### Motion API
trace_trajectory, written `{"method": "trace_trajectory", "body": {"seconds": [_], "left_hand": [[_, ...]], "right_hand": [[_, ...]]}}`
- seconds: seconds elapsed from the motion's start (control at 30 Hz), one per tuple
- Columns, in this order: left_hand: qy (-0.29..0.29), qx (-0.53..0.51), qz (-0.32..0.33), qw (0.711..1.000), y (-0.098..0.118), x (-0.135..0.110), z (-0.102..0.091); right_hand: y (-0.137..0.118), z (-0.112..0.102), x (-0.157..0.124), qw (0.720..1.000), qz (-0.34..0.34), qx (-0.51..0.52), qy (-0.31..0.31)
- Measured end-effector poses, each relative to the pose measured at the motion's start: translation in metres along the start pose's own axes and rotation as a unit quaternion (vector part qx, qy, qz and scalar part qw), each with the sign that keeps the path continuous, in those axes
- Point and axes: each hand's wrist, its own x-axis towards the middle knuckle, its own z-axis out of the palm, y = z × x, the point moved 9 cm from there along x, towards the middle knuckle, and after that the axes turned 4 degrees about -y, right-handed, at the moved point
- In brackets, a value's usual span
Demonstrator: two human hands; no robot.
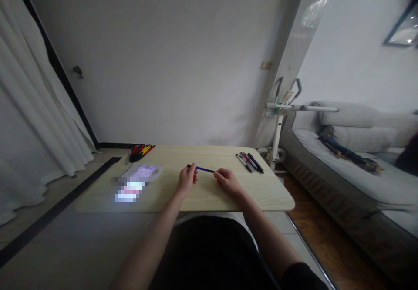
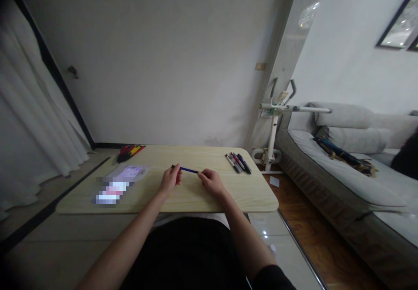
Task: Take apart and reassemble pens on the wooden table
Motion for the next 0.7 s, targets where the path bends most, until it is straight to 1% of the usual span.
{"method": "trace_trajectory", "body": {"seconds": [0.17, 0.33, 0.43, 0.57, 0.7], "left_hand": [[-0.001, 0.003, 0.009, 1.0, 0.002, 0.001, -0.001], [-0.007, 0.007, 0.016, 1.0, 0.002, 0.001, -0.001], [0.002, 0.007, 0.013, 1.0, 0.001, 0.002, -0.003], [0.018, 0.011, 0.01, 1.0, -0.001, 0.003, -0.007], [0.005, 0.024, 0.012, 1.0, -0.002, 0.004, -0.006]], "right_hand": [[-0.003, 0.0, 0.002, 1.0, -0.012, -0.018, 0.008], [-0.021, -0.004, -0.001, 0.995, -0.063, -0.068, 0.029], [-0.031, -0.003, -0.004, 0.988, -0.093, -0.118, 0.032], [-0.036, -0.002, -0.007, 0.976, -0.117, -0.179, 0.032], [-0.044, -0.004, -0.01, 0.962, -0.146, -0.229, 0.036]]}}
